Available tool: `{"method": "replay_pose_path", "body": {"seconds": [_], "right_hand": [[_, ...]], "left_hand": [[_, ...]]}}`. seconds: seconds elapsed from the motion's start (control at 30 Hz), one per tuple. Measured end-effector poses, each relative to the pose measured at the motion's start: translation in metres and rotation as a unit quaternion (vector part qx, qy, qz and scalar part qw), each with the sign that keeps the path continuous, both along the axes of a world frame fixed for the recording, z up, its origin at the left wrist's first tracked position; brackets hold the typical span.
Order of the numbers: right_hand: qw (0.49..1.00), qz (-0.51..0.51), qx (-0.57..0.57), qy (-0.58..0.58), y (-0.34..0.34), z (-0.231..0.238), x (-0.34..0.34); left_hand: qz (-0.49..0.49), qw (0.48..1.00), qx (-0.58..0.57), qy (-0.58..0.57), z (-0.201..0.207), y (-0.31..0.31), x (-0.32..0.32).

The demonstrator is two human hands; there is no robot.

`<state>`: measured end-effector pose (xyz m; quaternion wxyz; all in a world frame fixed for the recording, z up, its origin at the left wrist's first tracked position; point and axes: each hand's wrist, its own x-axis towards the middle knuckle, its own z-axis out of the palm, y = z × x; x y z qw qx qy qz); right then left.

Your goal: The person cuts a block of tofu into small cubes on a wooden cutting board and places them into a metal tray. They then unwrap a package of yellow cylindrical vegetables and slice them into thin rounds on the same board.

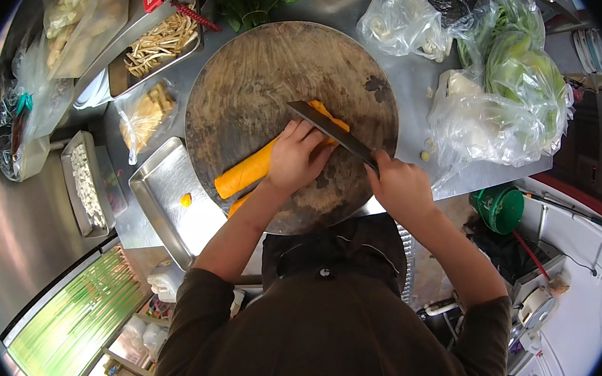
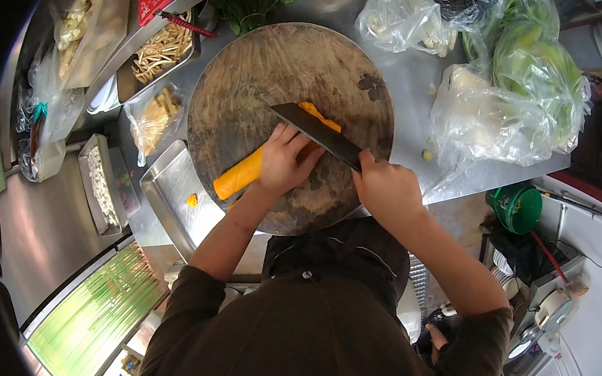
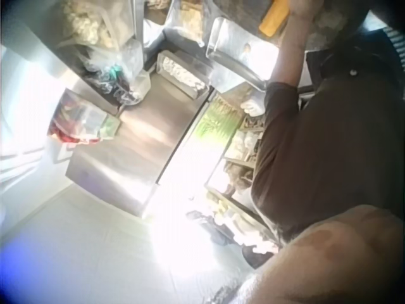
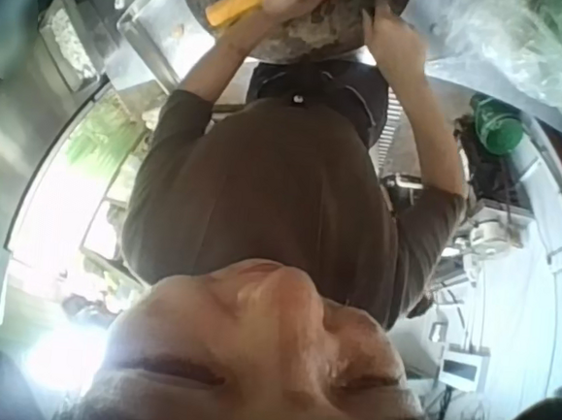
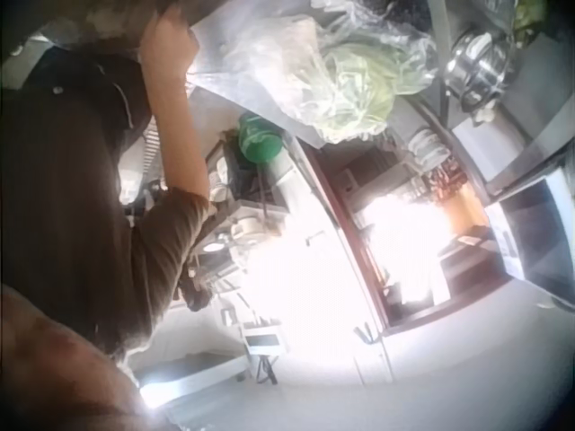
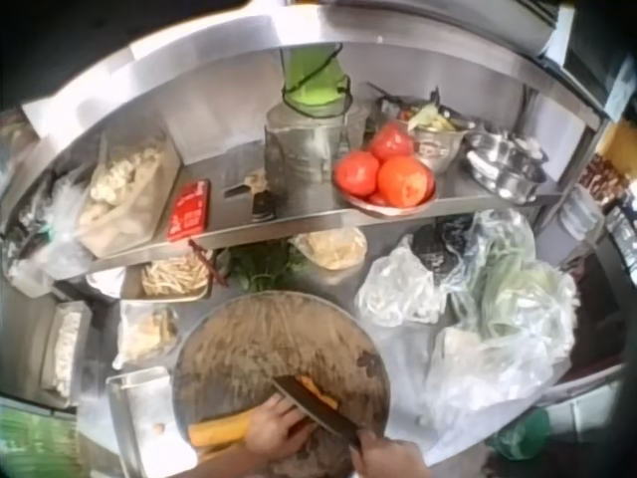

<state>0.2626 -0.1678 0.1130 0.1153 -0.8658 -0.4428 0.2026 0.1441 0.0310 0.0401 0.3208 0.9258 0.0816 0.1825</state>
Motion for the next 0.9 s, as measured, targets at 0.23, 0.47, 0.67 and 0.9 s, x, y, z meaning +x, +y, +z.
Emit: {"method": "replay_pose_path", "body": {"seconds": [0.23,0.47,0.67,0.9], "right_hand": [[0.999,0.007,0.026,-0.032,0.018,-0.043,0.003],[0.997,0.004,0.081,-0.001,-0.004,-0.009,0.003],[0.999,0.012,0.03,-0.003,-0.024,0.015,0.001],[1.0,0.014,0.0,-0.007,0.015,-0.01,0.0]], "left_hand": [[-0.003,1.0,-0.015,-0.012,-0.004,-0.001,-0.001],[0.024,0.999,0.03,-0.029,0.002,-0.001,0.001],[0.018,0.999,-0.008,-0.034,-0.002,0.0,0.004],[0.024,0.999,-0.02,-0.016,-0.002,0.001,0.005]]}}
